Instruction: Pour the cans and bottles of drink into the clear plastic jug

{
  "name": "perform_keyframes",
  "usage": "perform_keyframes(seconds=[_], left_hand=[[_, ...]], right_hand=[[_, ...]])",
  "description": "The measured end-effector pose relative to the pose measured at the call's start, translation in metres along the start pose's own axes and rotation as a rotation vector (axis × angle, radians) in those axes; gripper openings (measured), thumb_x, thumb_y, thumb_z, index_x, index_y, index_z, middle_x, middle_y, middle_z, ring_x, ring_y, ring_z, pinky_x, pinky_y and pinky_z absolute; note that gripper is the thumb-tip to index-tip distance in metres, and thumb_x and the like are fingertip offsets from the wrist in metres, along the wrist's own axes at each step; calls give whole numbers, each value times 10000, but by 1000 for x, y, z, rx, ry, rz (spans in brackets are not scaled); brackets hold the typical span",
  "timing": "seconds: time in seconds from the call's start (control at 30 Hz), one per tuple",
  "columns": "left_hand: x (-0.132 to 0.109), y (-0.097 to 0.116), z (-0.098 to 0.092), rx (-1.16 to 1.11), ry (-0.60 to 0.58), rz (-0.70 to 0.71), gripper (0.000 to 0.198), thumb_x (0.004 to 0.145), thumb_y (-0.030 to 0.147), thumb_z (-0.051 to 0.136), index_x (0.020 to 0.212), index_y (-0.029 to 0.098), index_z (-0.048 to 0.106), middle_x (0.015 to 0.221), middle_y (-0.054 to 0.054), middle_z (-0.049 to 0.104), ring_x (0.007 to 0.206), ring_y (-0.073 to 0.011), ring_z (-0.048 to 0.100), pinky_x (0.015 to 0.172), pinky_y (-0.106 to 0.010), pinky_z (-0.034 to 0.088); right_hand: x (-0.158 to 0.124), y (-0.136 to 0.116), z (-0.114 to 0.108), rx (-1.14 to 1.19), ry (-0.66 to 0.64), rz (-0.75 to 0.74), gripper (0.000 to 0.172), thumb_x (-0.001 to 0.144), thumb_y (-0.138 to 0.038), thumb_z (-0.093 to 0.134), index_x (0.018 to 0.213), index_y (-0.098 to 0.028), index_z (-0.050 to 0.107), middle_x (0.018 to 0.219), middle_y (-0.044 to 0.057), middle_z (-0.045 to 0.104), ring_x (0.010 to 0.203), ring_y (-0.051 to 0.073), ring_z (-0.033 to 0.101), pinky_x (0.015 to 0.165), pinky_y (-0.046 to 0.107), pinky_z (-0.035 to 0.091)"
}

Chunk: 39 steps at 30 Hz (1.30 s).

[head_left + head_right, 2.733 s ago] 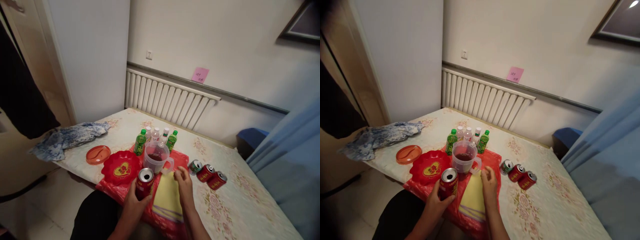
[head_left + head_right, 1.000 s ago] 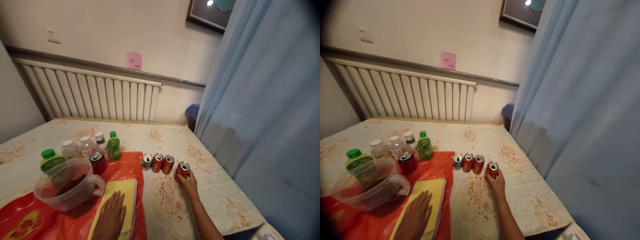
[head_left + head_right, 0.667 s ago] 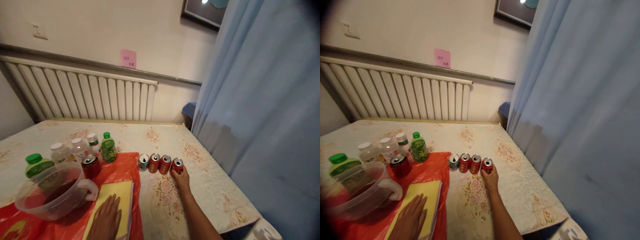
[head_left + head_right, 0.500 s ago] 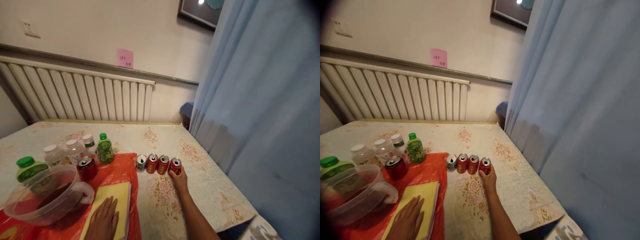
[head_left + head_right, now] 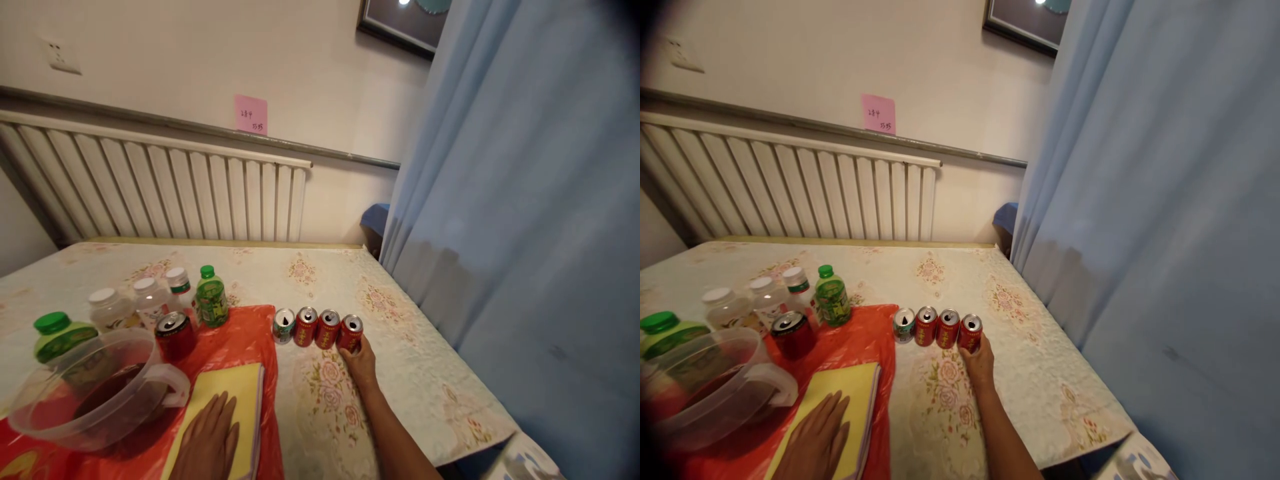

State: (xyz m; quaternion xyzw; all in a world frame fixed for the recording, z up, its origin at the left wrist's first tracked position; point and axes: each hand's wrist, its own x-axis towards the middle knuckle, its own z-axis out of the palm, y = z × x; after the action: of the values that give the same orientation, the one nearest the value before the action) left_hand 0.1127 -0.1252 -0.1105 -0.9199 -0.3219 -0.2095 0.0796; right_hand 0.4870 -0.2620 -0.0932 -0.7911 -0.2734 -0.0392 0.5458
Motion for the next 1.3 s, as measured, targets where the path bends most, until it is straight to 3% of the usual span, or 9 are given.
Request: perform_keyframes(seconds=[0.37,0.53,0.67,0.77,0.87,1.0,1.3], left_hand=[[1,2,-1,-20,20,-2,453,897,375,446,1252,162,629,1337,-111,621,1261,-279,549,1035,-455,436],[2,4,0,-32,20,-13,441,895,353,452,1251,161,626,1344,-119,614,1264,-281,546,1046,-454,416],[1,6,0,-34,28,-22,432,895,341,449,1242,163,634,1337,-122,619,1258,-285,551,1041,-457,414],[0,7,-1,-41,24,-39,424,899,332,448,1245,171,634,1339,-117,618,1258,-281,550,1038,-455,413],[0,10,-4,-52,27,-52,418,897,312,446,1244,173,635,1335,-113,622,1247,-278,559,1032,-456,416],[2,13,-11,-75,18,-68,412,896,291,443,1239,172,638,1327,-111,628,1237,-281,567,1018,-456,423],[-3,14,-8,-114,33,-91,394,894,264,446,1226,181,641,1313,-115,637,1220,-291,573,1007,-456,406]], right_hand=[[-1,2,0,49,-20,17,628,598,-342,741,1189,-194,587,1084,78,711,991,278,661,878,379,521],[0,-2,-19,74,10,63,755,594,-401,755,1278,-166,539,1137,130,693,1001,289,672,827,385,555],[15,-21,-41,63,59,31,820,611,-454,746,1336,-167,492,1213,164,647,1029,311,651,817,425,551],[33,-51,-47,65,54,-59,814,644,-438,729,1365,-171,461,1259,161,617,1060,299,629,864,434,531],[46,-90,-37,-46,-48,-248,750,696,-357,700,1377,-170,448,1298,160,588,1070,280,620,900,432,516],[51,-137,-11,-303,-306,-539,694,725,-257,694,1378,-199,464,1350,136,561,1193,290,553,1006,458,446],[46,-198,58,-559,-694,-756,686,679,-202,789,1318,-239,542,1338,89,587,1212,265,526,1010,374,391]])
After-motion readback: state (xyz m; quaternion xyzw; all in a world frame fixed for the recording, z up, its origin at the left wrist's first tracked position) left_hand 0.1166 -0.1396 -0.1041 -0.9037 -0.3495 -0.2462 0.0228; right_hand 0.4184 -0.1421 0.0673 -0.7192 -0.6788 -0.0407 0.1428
